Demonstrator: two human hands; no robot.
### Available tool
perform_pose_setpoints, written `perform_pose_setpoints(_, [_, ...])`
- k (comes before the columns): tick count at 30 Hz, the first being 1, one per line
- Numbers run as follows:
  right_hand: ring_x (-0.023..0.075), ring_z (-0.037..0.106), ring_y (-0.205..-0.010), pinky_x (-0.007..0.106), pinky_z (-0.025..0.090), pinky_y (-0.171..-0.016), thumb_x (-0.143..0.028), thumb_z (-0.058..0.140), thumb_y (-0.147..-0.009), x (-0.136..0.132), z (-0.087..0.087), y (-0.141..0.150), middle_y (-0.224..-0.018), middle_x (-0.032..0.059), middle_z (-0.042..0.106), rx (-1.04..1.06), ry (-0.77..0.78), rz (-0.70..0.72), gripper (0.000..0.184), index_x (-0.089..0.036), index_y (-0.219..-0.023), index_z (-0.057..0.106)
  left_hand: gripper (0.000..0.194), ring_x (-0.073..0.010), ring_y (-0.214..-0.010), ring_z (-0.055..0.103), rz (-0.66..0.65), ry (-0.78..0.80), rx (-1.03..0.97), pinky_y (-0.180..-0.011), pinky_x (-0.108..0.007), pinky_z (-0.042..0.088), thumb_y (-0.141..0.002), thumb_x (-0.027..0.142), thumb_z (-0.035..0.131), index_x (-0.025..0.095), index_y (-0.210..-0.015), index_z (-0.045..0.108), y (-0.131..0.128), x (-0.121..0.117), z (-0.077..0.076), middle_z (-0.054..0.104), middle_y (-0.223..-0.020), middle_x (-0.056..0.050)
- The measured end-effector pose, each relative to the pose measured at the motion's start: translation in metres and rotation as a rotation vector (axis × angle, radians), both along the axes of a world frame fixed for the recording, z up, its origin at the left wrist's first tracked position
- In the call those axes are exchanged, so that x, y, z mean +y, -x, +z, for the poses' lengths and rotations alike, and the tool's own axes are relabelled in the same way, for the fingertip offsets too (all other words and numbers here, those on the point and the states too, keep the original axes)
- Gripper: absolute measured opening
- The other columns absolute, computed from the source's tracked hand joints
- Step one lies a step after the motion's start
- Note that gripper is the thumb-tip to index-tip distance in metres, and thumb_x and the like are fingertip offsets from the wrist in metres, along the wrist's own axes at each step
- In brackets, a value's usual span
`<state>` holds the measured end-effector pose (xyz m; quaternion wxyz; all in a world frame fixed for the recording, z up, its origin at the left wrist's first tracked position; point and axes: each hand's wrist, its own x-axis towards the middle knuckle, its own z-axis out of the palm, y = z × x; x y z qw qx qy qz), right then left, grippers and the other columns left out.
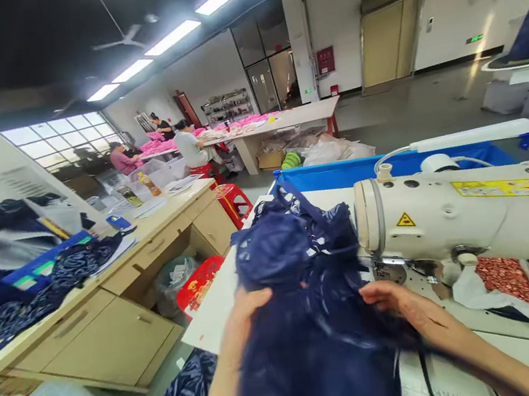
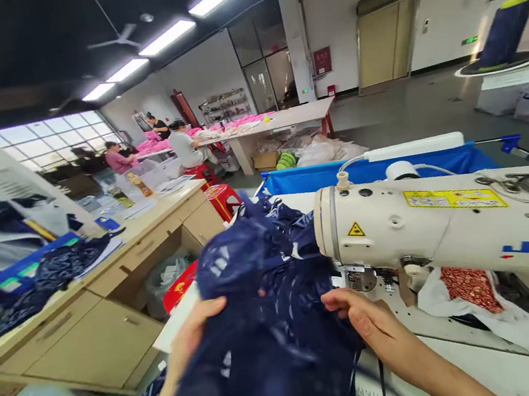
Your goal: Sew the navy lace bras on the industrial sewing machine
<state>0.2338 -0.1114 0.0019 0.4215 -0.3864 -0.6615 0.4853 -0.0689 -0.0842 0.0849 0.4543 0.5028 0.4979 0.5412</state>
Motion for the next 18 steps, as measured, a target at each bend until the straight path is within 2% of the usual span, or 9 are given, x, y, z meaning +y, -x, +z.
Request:
perform_pose_setpoints(2, [0.0259, 0.052, -0.131, 0.046, 0.043, -0.109, -0.069, 0.022, -0.099, -0.001, -0.007, -0.001, -0.145, 0.0116, 0.052, 0.149, 0.135, 0.115, 0.065, -0.030, -0.145, 0.048, 0.043, -0.0319, -0.098, 0.072, -0.189, 0.181, -0.294, -0.086, -0.046, 0.059, -0.075, 0.036, 0.073, 0.021, -0.115, 0.067, -0.036, 0.004, -0.015, 0.076, -0.101, -0.007])
perform_pose_setpoints(4, [0.0271, 0.044, -0.139, 0.047, 0.039, -0.112, -0.076, 0.022, -0.095, -0.003, -0.014, -0.001, -0.153, 0.0149, 0.041, 0.173, 0.222, 0.207, 0.078, -0.027, -0.154, 0.033, 0.052, -0.0320, -0.100, 0.072, -0.287, 0.287, -0.460, -0.092, -0.048, 0.057, -0.068, 0.028, 0.077, 0.019, -0.117, 0.066, -0.062, 0.003, -0.023, 0.076, -0.104, -0.009])
perform_pose_setpoints(6, [0.0297, 0.037, -0.143, 0.048, 0.033, -0.116, -0.082, 0.037, -0.088, -0.005, -0.020, 0.003, -0.157, 0.0199, 0.034, 0.059, 0.292, 0.242, 0.097, -0.020, -0.160, 0.018, 0.052, -0.0306, -0.103, 0.072, -0.280, 0.315, -0.536, -0.098, -0.046, 0.055, -0.066, 0.024, 0.079, 0.017, -0.117, 0.067, -0.080, 0.002, -0.024, 0.076, -0.107, -0.009])
perform_pose_setpoints(8, [0.0327, 0.034, -0.144, 0.048, 0.029, -0.118, -0.081, 0.054, -0.081, -0.009, -0.021, 0.008, -0.158, 0.0217, 0.030, -0.121, 0.326, 0.224, 0.111, -0.016, -0.161, 0.011, 0.048, -0.0294, -0.105, 0.071, -0.230, 0.335, -0.630, -0.101, -0.044, 0.054, -0.070, 0.027, 0.078, 0.016, -0.116, 0.068, -0.089, 0.007, -0.019, 0.076, -0.106, -0.008])
perform_pose_setpoints(9, [0.0336, 0.037, -0.142, 0.049, 0.029, -0.118, -0.077, 0.059, -0.081, -0.010, -0.020, 0.011, -0.157, 0.0203, 0.032, -0.187, 0.328, 0.206, 0.109, -0.017, -0.160, 0.014, 0.043, -0.0289, -0.105, 0.071, -0.195, 0.346, -0.688, -0.101, -0.043, 0.054, -0.074, 0.030, 0.076, 0.015, -0.114, 0.069, -0.091, 0.012, -0.016, 0.077, -0.104, -0.009])
perform_pose_setpoints(11, [0.0330, 0.047, -0.134, 0.049, 0.035, -0.115, -0.070, 0.058, -0.086, -0.010, -0.011, 0.015, -0.151, 0.0150, 0.045, -0.197, 0.290, 0.195, 0.089, -0.022, -0.156, 0.031, 0.033, -0.0273, -0.102, 0.072, -0.110, 0.364, -0.807, -0.100, -0.042, 0.055, -0.084, 0.036, 0.068, 0.013, -0.108, 0.070, -0.090, 0.030, -0.010, 0.077, -0.098, -0.008])
perform_pose_setpoints(14, [0.0289, 0.057, -0.120, 0.047, 0.043, -0.108, -0.064, 0.046, -0.096, -0.006, 0.004, 0.015, -0.135, 0.0089, 0.060, 0.011, 0.264, 0.218, 0.062, -0.024, -0.143, 0.053, 0.025, -0.0240, -0.089, 0.075, 0.023, 0.385, -0.900, -0.095, -0.040, 0.058, -0.093, 0.030, 0.055, 0.011, -0.096, 0.071, -0.080, 0.067, -0.002, 0.077, -0.080, -0.007])
perform_pose_setpoints(16, [0.0279, 0.055, -0.123, 0.046, 0.042, -0.109, -0.063, 0.044, -0.097, -0.002, 0.010, 0.013, -0.135, 0.0079, 0.061, 0.087, 0.274, 0.166, 0.059, -0.025, -0.141, 0.056, 0.021, -0.0221, -0.079, 0.075, 0.064, 0.409, -0.883, -0.091, -0.038, 0.059, -0.092, 0.020, 0.053, 0.009, -0.092, 0.070, -0.074, 0.091, 0.003, 0.075, -0.072, -0.007])
perform_pose_setpoints(18, [0.0276, 0.050, -0.131, 0.046, 0.040, -0.112, -0.064, 0.045, -0.097, 0.003, 0.008, 0.011, -0.138, 0.0080, 0.058, 0.052, 0.260, 0.046, 0.060, -0.026, -0.143, 0.053, 0.017, -0.0209, -0.075, 0.075, 0.081, 0.418, -0.806, -0.089, -0.038, 0.060, -0.088, 0.012, 0.055, 0.008, -0.096, 0.070, -0.072, 0.109, 0.009, 0.074, -0.072, -0.007])
